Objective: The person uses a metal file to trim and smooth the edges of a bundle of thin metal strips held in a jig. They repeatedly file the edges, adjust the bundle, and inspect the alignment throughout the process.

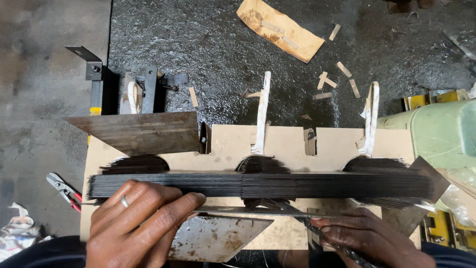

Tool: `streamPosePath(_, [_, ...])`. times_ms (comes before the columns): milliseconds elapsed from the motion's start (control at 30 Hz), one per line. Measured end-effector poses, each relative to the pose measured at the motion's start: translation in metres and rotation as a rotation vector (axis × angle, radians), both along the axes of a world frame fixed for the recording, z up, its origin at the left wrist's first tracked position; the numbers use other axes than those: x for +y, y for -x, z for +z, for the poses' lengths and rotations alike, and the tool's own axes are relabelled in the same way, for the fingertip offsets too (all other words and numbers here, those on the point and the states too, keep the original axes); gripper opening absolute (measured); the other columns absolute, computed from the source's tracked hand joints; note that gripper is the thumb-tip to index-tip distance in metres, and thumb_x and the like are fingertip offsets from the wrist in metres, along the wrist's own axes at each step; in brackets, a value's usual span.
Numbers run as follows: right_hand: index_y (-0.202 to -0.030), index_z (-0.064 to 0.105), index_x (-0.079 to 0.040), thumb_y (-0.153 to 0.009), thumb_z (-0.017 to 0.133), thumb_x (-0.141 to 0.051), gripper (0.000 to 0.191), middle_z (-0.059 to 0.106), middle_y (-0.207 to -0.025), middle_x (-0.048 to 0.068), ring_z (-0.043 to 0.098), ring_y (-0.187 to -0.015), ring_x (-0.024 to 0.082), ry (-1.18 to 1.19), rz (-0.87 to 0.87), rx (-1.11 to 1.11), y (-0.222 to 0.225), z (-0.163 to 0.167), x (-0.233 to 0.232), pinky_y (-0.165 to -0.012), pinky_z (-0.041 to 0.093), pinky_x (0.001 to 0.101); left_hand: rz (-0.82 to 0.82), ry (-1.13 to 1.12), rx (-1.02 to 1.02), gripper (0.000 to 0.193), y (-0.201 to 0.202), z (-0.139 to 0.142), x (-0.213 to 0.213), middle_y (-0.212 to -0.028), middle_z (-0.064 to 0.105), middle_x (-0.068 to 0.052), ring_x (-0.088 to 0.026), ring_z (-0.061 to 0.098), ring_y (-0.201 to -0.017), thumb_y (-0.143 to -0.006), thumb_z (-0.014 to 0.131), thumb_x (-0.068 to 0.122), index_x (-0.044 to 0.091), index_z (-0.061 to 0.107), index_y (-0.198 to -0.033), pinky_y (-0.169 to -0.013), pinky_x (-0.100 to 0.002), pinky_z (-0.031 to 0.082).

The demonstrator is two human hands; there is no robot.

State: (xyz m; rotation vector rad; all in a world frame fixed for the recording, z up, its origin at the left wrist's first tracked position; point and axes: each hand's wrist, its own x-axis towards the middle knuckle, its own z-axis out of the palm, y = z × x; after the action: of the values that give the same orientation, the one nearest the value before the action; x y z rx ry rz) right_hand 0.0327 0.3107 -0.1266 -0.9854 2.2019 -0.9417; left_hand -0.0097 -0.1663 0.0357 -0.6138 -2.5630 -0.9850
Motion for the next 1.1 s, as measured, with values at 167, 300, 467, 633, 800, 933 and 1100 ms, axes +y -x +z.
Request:
streamPosePath(167, [-0.141,0.055,-0.025,-0.097,0.057,-0.028,0.043,0.064,-0.152,0.001,0.06,-0.135,0.02,-0.14,0.116,0.277,-0.021,0.004,0.049,-0.108,0.044,0.047,0.05,0.016,0.029,0.024,0.004,0.002,-0.002,-0.078,0.068,-0.008,-0.018,0.068,-0.075,-0.069,0.08,0.006,0.007,0.077,-0.093,-0.071,-0.034,0.054])
streamPosePath(300, [-0.143,0.045,-0.016,-0.103,0.053,-0.023,0.041,0.066,-0.146,0.01,0.068,-0.128,0.022,0.226,0.066,0.291,-0.011,0.003,0.084,-0.095,0.06,0.0343,0.093,0.006,-0.024,0.024,0.001,0.003,-0.001,-0.079,0.069,-0.006,-0.018,0.069,-0.076,-0.07,0.08,0.007,0.008,0.078,-0.094,-0.071,-0.034,0.054])
streamPosePath(467, [-0.146,0.049,-0.016,-0.097,0.067,-0.02,0.052,0.07,-0.142,0.012,0.07,-0.123,0.029,0.275,-0.05,0.079,-0.016,0.002,0.097,-0.098,0.058,0.0461,0.116,0.027,-0.063,0.024,-0.001,-0.002,0.005,-0.081,0.07,-0.007,-0.018,0.07,-0.077,-0.071,0.082,0.007,0.009,0.079,-0.095,-0.073,-0.035,0.055])
streamPosePath(633, [-0.146,0.054,-0.016,-0.097,0.063,-0.015,0.05,0.063,-0.148,0.013,0.063,-0.134,0.033,0.219,-0.023,-0.087,-0.016,0.006,0.087,-0.106,0.051,0.052,0.061,0.051,-0.087,0.026,0.004,-0.002,0.0,-0.085,0.071,-0.007,-0.018,0.071,-0.081,-0.072,0.08,0.005,0.008,0.077,-0.097,-0.076,-0.036,0.056])
streamPosePath(800, [-0.139,0.056,-0.013,-0.09,0.056,-0.019,0.05,0.061,-0.144,0.012,0.06,-0.132,0.028,0.161,0.031,-0.053,0.0,0.006,0.065,-0.103,0.046,0.054,-0.004,0.078,-0.061,0.028,0.007,-0.005,-0.005,-0.086,0.072,-0.008,-0.019,0.071,-0.08,-0.074,0.082,0.005,0.007,0.076,-0.102,-0.075,-0.036,0.057])
streamPosePath(933, [-0.128,0.064,-0.018,-0.092,0.066,-0.015,0.036,0.07,-0.135,0.006,0.066,-0.127,0.021,0.141,-0.229,0.047,-0.006,0.011,0.024,-0.104,0.049,0.0473,-0.005,0.096,-0.077,0.028,0.006,-0.007,-0.009,-0.085,0.072,-0.007,-0.018,0.071,-0.079,-0.074,0.082,0.007,0.009,0.077,-0.102,-0.074,-0.036,0.056])
streamPosePath(1100, [-0.115,0.068,-0.019,-0.089,0.074,-0.011,0.027,0.078,-0.12,0.0,0.072,-0.118,0.017,0.256,-0.562,0.139,-0.019,0.038,-0.01,-0.099,0.057,0.0398,0.053,0.068,-0.078,0.025,0.004,-0.006,-0.006,-0.083,0.071,-0.007,-0.017,0.071,-0.078,-0.073,0.082,0.007,0.009,0.078,-0.098,-0.074,-0.036,0.056])
